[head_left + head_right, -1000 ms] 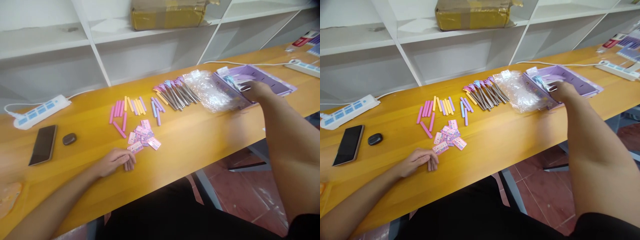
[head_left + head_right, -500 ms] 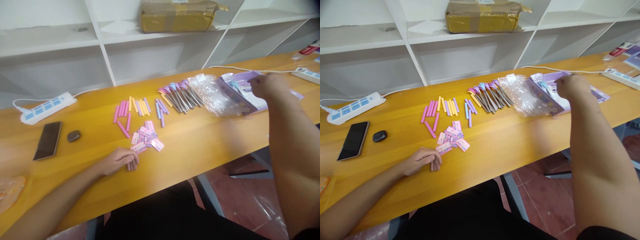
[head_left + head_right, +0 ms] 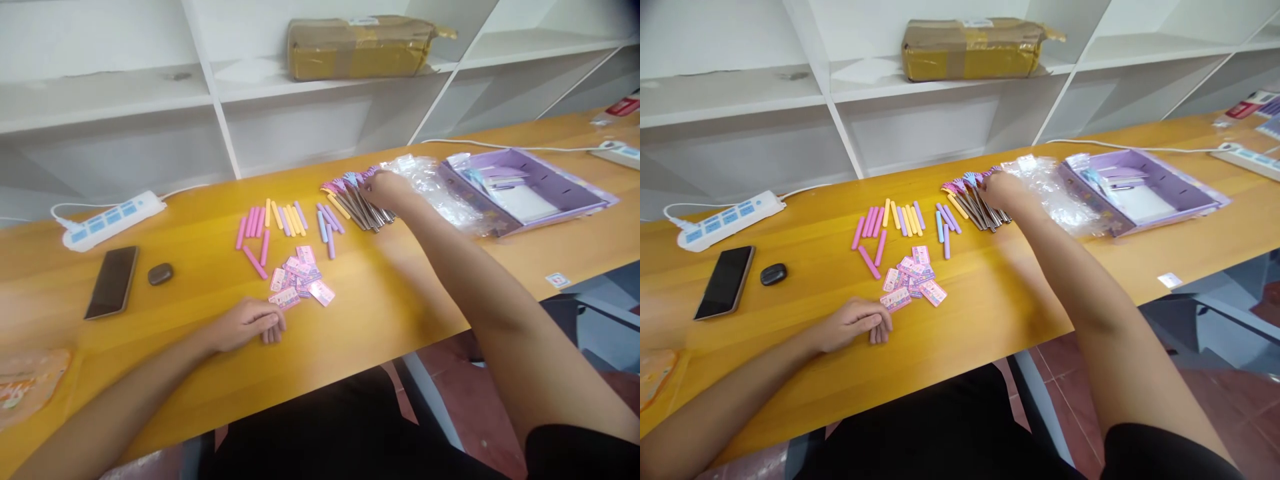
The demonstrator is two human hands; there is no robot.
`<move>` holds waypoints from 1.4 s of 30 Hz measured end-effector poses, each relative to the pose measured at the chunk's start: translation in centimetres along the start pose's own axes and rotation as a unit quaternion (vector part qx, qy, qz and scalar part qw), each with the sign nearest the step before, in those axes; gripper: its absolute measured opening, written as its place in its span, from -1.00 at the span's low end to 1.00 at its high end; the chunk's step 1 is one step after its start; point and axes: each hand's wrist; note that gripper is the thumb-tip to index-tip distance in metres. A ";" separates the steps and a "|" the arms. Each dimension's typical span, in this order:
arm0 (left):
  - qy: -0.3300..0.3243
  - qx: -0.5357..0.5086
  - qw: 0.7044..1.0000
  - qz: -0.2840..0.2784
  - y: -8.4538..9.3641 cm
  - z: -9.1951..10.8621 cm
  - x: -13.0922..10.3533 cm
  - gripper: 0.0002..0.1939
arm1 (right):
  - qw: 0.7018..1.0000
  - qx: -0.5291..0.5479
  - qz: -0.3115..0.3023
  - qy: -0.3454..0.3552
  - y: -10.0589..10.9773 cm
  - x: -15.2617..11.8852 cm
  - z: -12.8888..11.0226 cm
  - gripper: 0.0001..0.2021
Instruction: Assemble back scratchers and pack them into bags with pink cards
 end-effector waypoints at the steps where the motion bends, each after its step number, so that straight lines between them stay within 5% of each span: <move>1: 0.000 0.003 1.000 -0.001 0.0 0.1 0.0 -0.50 | 1.000 -0.004 -0.003 -0.005 -0.8 0.3 -0.5 -0.56; 8: 0.000 0.016 1.000 -0.010 0.0 0.5 0.1 -0.49 | 1.000 -0.002 -0.009 -0.030 -2.4 1.5 -0.8 -0.57; 12: 0.000 0.017 1.000 -0.013 0.0 0.4 0.2 -0.47 | 0.998 0.017 0.013 -0.057 -0.6 0.1 -1.5 -0.57; 17: 0.001 0.018 1.000 -0.012 0.0 0.2 0.0 -0.49 | 0.998 0.038 0.056 0.007 2.2 -3.9 -4.5 -0.56; 21: 0.001 0.023 1.000 -0.011 -0.1 0.3 -0.1 -0.50 | 0.997 0.048 0.008 0.065 2.6 -6.7 -7.7 -0.57; 26: -0.008 0.030 0.999 -0.011 -0.1 0.4 0.0 -0.49 | 0.994 0.013 -0.073 0.084 0.7 -8.6 -10.9 -0.61; 29: -0.012 0.029 0.999 -0.011 -0.2 0.5 0.1 -0.50 | 0.994 0.007 -0.070 0.080 -0.3 -9.1 -12.0 -0.59; 42: -0.012 0.032 0.999 -0.012 -0.3 0.5 0.1 -0.53 | 1.000 0.009 -0.011 0.005 -0.8 -9.4 -11.3 -0.54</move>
Point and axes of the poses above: each hand's wrist, its own x-axis towards the middle knuckle, its own y-axis out of the back of the hand, z = x × y, and after that the axes turned 13 degrees about -y, right-handed
